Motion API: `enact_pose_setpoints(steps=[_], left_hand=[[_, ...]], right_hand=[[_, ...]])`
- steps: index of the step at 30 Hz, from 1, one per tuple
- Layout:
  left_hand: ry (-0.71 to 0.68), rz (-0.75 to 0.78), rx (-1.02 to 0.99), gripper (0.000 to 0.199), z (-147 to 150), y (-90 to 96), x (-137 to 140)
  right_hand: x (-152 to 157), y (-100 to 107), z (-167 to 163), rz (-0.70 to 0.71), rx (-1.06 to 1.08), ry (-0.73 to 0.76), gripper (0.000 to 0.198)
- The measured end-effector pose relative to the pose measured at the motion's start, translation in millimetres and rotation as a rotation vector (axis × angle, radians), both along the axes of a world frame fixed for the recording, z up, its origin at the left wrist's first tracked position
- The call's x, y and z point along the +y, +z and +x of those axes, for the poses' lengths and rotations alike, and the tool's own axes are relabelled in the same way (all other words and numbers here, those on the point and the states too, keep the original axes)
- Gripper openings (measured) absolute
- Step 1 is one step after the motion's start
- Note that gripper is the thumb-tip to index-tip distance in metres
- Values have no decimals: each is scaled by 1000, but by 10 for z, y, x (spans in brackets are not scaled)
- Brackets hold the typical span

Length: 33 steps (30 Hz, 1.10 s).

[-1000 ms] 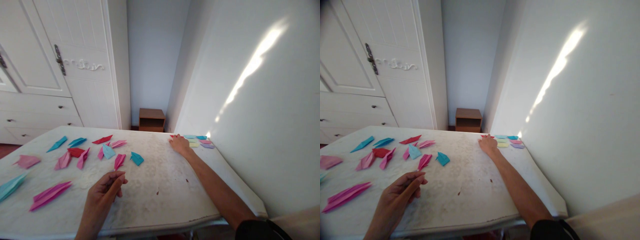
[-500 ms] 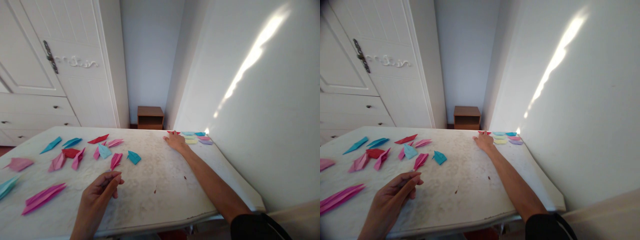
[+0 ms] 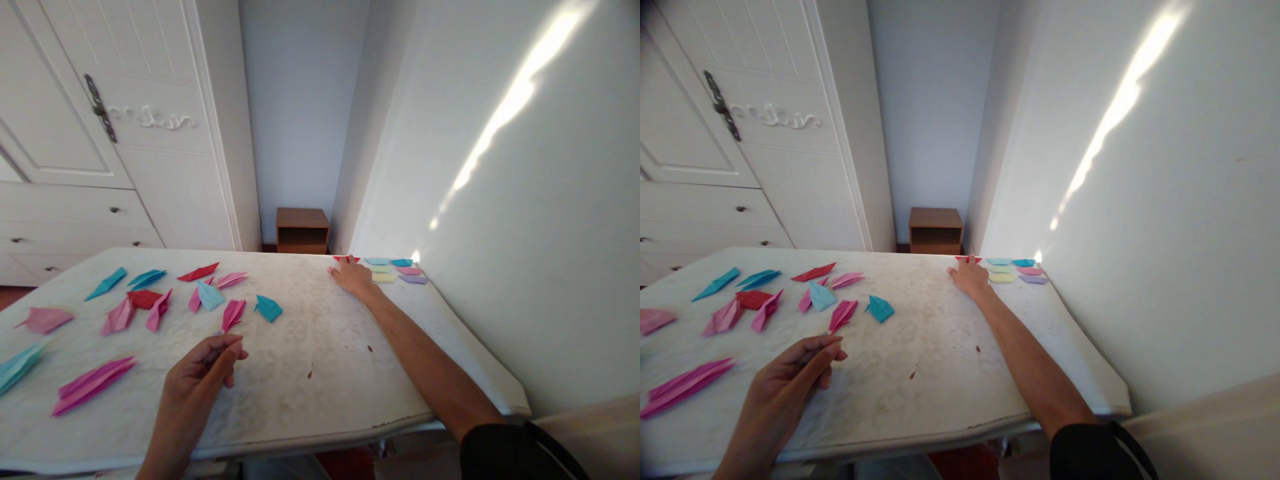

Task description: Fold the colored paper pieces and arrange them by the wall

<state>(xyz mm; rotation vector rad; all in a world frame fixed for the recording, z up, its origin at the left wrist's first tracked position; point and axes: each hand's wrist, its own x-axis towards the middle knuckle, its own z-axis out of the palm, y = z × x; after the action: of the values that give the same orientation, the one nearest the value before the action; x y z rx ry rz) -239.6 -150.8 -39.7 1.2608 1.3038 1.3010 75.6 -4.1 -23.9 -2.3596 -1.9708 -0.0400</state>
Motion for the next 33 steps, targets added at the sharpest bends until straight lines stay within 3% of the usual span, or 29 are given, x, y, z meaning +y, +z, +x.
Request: enact_pose_setpoints(steps=[6, 10, 13, 17, 23, 28, 33], left_hand=[[-1, 5, -45, 39, 21, 2, -2], [-15, 10, -79, 33, 50, 24, -12], [-11, 24, -117, 29, 77, 42, -23], [12, 41, -171, 27, 108, 73, -35], [138, 120, -177, 25, 97, 76, -57], [301, 265, 91, 20, -163, 95, -29], [476, 461, 573, 15, -695, 364, 138]], right_hand=[[-159, 53, -126, 53, -20, 22, 54], [-396, 113, -399, 155, -12, 164, 37], [-603, 118, -643, 221, 73, 321, 29], [-858, 34, -894, 240, 219, 575, 44], [-1072, -131, -1041, 160, 291, 1171, 47], [-1073, -160, -1037, 158, 379, 1172, 49], [-1061, -171, -1033, 129, 404, 1163, 48]])
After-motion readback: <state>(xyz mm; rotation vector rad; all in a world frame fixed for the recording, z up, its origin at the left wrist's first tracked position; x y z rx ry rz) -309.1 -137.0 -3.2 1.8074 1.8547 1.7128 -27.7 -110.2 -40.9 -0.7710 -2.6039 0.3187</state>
